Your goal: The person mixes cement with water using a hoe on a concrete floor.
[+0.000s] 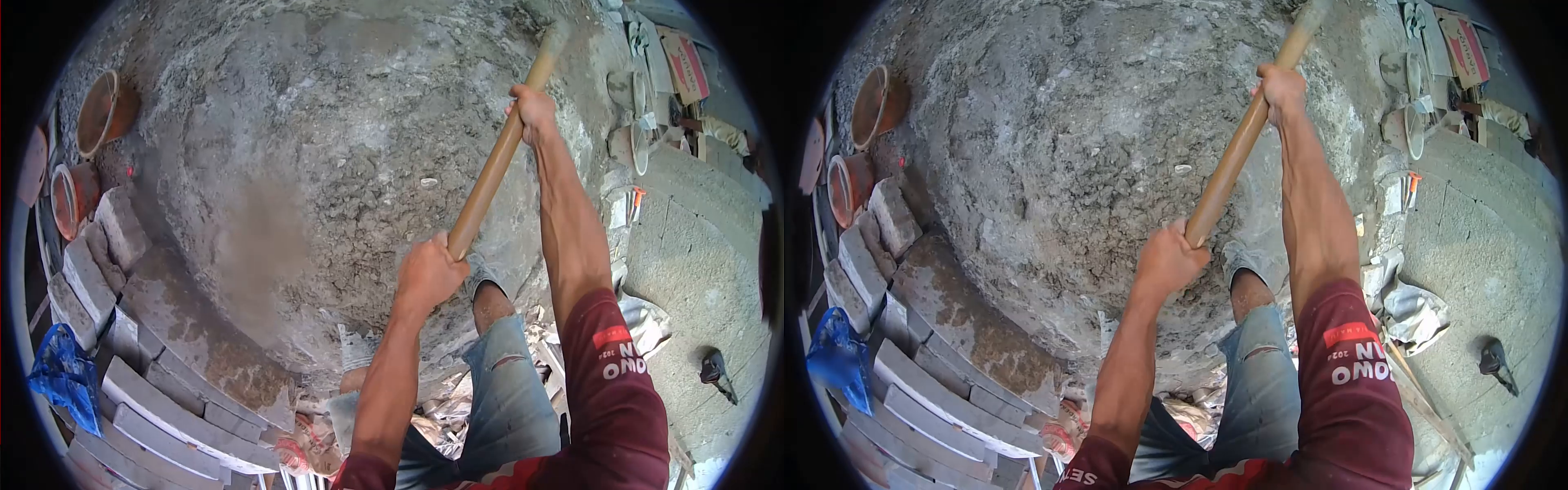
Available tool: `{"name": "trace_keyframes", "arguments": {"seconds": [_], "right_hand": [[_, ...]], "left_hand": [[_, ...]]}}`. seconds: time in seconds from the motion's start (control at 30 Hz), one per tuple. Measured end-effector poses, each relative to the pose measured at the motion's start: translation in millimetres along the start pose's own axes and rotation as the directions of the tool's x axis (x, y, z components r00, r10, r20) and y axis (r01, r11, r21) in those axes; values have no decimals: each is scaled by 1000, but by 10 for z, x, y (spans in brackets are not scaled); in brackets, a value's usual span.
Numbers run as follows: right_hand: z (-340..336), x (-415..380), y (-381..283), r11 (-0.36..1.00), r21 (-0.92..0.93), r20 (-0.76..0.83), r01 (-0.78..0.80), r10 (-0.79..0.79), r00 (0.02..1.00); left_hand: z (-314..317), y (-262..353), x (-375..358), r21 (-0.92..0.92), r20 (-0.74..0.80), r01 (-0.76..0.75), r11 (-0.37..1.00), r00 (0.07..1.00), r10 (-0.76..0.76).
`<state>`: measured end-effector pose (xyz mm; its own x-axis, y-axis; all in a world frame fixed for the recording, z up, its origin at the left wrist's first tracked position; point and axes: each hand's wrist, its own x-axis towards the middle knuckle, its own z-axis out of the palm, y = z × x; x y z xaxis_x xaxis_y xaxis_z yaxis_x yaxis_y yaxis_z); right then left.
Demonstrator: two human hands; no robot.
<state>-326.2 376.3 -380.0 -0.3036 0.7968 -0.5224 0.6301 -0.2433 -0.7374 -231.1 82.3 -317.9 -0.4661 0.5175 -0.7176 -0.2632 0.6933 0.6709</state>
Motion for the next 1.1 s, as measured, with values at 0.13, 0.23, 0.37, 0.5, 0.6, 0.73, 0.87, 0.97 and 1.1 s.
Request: {"name": "trace_keyframes", "arguments": {"seconds": [0.13, 0.23, 0.37, 0.5, 0.6, 0.73, 0.87, 0.97, 1.1], "right_hand": [[429, -442, 524, 966, -134, 47, -220, 228, 973], [701, -1480, 724, 928, -129, 70, -350, 361, 930], [934, -2743, 915, 866, -135, 144, -481, 497, 856], [832, -3679, 1065, 840, -147, 281, -523, 542, 792], [436, -3789, 1089, 841, -100, 283, -531, 536, 796], [-264, -3310, 750, 875, 118, 169, -470, 449, 878], [-996, -1872, 586, 947, 179, -93, -267, 286, 954], [-1320, -893, 566, 960, 188, -247, -209, 252, 935], [-818, -697, 1005, 911, 159, -273, -380, 410, 870]], "left_hand": [[-325, -255, -491, -13, 88, 107, 994, 990, -106], [-793, -345, -1378, 2, 115, 312, 950, 944, -310], [-1058, -564, -2574, 140, 24, 433, 890, 898, -440], [-965, -703, -3471, 194, -73, 565, 802, 823, -563], [-666, -743, -3697, 94, -20, 498, 862, 866, -499], [-356, -602, -3248, 163, 33, 351, 922, 932, -361], [22, -139, -1665, 228, 206, 82, 970, 970, -131], [178, 81, -586, 289, 298, -60, 955, 954, -31], [-252, 51, -469, 304, 347, -68, 950, 937, -44]]}}
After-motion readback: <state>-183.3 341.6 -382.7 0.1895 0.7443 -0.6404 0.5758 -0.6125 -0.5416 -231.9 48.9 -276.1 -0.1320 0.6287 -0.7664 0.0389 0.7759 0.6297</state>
